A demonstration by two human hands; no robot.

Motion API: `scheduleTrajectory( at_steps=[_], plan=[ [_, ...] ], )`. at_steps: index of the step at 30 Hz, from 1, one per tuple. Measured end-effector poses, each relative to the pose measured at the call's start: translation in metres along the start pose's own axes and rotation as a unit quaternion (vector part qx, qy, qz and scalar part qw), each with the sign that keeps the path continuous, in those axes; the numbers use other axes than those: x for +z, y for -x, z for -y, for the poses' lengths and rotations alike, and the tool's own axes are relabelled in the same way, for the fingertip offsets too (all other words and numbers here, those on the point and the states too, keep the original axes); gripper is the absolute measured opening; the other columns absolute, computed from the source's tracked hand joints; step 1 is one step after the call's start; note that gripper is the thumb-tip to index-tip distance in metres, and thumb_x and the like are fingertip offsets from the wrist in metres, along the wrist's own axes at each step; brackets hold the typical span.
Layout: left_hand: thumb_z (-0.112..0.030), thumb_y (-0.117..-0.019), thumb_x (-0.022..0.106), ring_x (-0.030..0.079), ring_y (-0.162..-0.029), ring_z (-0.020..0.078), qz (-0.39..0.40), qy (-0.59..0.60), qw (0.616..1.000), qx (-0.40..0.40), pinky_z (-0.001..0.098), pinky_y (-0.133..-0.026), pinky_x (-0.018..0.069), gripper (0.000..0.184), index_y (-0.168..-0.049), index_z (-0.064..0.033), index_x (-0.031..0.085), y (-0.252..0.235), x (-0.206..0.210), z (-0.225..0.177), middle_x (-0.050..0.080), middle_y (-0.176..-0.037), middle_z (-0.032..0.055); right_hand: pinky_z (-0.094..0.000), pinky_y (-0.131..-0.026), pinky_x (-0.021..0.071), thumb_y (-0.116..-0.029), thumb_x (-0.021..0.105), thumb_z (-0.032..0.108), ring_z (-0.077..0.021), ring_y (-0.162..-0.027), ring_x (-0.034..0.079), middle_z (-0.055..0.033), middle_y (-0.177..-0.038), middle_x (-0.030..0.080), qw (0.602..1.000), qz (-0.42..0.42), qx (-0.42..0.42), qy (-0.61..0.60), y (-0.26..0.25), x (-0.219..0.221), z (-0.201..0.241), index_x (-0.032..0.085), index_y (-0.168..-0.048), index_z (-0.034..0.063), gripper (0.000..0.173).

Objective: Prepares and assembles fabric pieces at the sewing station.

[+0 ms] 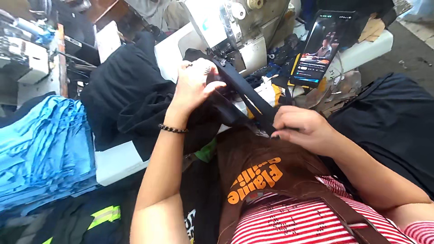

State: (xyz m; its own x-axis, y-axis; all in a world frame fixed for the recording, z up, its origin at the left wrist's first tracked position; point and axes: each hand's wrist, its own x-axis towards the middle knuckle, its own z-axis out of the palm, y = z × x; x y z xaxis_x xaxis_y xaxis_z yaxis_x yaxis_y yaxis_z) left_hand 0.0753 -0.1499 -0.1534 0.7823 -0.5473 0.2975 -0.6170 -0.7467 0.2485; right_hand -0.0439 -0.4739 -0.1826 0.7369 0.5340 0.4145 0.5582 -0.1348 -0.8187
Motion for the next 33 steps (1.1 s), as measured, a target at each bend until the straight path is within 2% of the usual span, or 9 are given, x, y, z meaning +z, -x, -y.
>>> scheduleTrajectory(
  at_steps=[2,5,10,15,22,24,27,30,33],
  plan=[
    [-0.055,-0.0984,0.056,0.065,-0.098,0.0455,0.08,-0.178,0.981,-0.018,0.0698,-0.094,0.0403,0.058,-0.103,0.0027,0.066,0.007,-0.014,0.007,0.067,-0.1,0.0246,-0.017,-0.081,0.055,-0.0998,0.064,0.018,-0.0042,-0.093,0.063,-0.0016,-0.094,0.065,0.999,0.0,-0.031,-0.024,0.0,-0.002,0.014,0.071,-0.088,0.0035,0.02],
    [-0.042,-0.0974,0.065,0.066,-0.071,0.0471,0.165,-0.217,0.962,0.007,0.0702,-0.077,0.0465,0.05,-0.075,0.0032,0.066,0.033,-0.041,-0.032,0.064,-0.069,0.0239,-0.0172,-0.083,0.0542,-0.1024,0.058,0.016,-0.0046,-0.095,0.063,-0.0022,-0.097,0.065,0.999,0.002,-0.053,-0.007,-0.007,-0.011,0.018,0.071,-0.092,0.003,0.021],
    [-0.021,-0.1,0.06,0.069,-0.073,0.0372,0.222,-0.125,0.963,0.084,0.0515,-0.059,0.0559,0.022,-0.097,-0.0032,0.072,0.071,-0.04,-0.159,0.067,-0.087,0.0174,-0.0236,-0.081,0.0544,-0.0985,0.059,0.01,-0.01,-0.09,0.065,-0.0047,-0.093,0.068,0.993,0.038,-0.109,0.023,-0.063,0.006,0.019,0.074,-0.094,0.0037,0.017],
    [0.005,-0.0918,0.059,0.062,-0.067,0.0336,0.135,-0.17,0.973,0.08,0.0457,-0.053,0.0498,0.015,-0.093,-0.0041,0.072,0.064,-0.061,-0.15,0.061,-0.082,0.0157,-0.0412,-0.079,0.052,-0.1011,0.058,0.008,-0.0214,-0.087,0.065,-0.0111,-0.09,0.068,0.971,0.235,-0.032,0.021,-0.123,0.035,0.006,0.074,-0.097,0.0002,0.019],
    [-0.01,-0.0964,0.065,0.068,-0.082,0.0344,0.0,-0.091,0.995,0.052,0.0457,-0.062,0.0558,0.012,-0.105,-0.0053,0.071,0.073,-0.07,-0.144,0.065,-0.111,0.0218,-0.0224,-0.068,0.0466,-0.1025,0.049,0.0,-0.003,-0.074,0.056,-0.0025,-0.08,0.062,0.944,0.236,0.067,-0.22,-0.13,0.043,0.029,0.068,-0.089,-0.0027,0.023],
    [-0.028,-0.0931,0.075,0.062,-0.1,0.0239,-0.035,-0.017,0.999,0.008,0.0349,-0.079,0.0544,0.036,-0.118,-0.0071,0.06,0.072,-0.078,-0.13,0.056,-0.126,0.0165,-0.0204,-0.07,0.0464,-0.1055,0.051,0.008,-0.0005,-0.077,0.057,-0.0013,-0.083,0.064,0.944,0.224,0.069,-0.234,-0.129,0.036,0.039,0.07,-0.095,-0.0023,0.024],
    [-0.049,-0.086,0.077,0.06,-0.088,0.0139,-0.003,0.05,0.999,-0.011,0.0309,-0.073,0.0521,0.061,-0.124,-0.0053,0.059,0.07,-0.079,-0.102,0.062,-0.115,0.0105,-0.027,-0.076,0.0508,-0.105,0.053,0.01,-0.0089,-0.085,0.062,-0.007,-0.089,0.068,0.969,0.223,0.004,-0.105,-0.121,0.037,0.057,0.073,-0.098,-0.002,0.025],
    [-0.057,-0.0897,0.063,0.065,-0.098,0.0186,0.067,0.025,0.997,-0.002,0.0421,-0.081,0.0522,0.048,-0.093,-0.0103,0.076,0.076,-0.078,-0.086,0.071,-0.104,0.0037,-0.0359,-0.081,0.0522,-0.1047,0.052,0.011,-0.0163,-0.092,0.064,-0.0084,-0.094,0.067,0.97,0.24,-0.024,-0.017,-0.119,0.04,0.062,0.073,-0.099,0.0005,0.025],
    [-0.05,-0.0978,0.06,0.061,-0.101,0.0172,0.042,0.041,0.998,0.025,0.0452,-0.091,0.042,0.043,-0.074,-0.0149,0.069,0.083,-0.094,-0.078,0.068,-0.086,-0.0019,-0.0328,-0.086,0.0546,-0.1017,0.057,0.007,-0.0156,-0.097,0.066,-0.0081,-0.1,0.07,0.978,0.191,-0.078,-0.031,-0.124,0.045,0.046,0.075,-0.107,0.0021,0.02]
  ],
)
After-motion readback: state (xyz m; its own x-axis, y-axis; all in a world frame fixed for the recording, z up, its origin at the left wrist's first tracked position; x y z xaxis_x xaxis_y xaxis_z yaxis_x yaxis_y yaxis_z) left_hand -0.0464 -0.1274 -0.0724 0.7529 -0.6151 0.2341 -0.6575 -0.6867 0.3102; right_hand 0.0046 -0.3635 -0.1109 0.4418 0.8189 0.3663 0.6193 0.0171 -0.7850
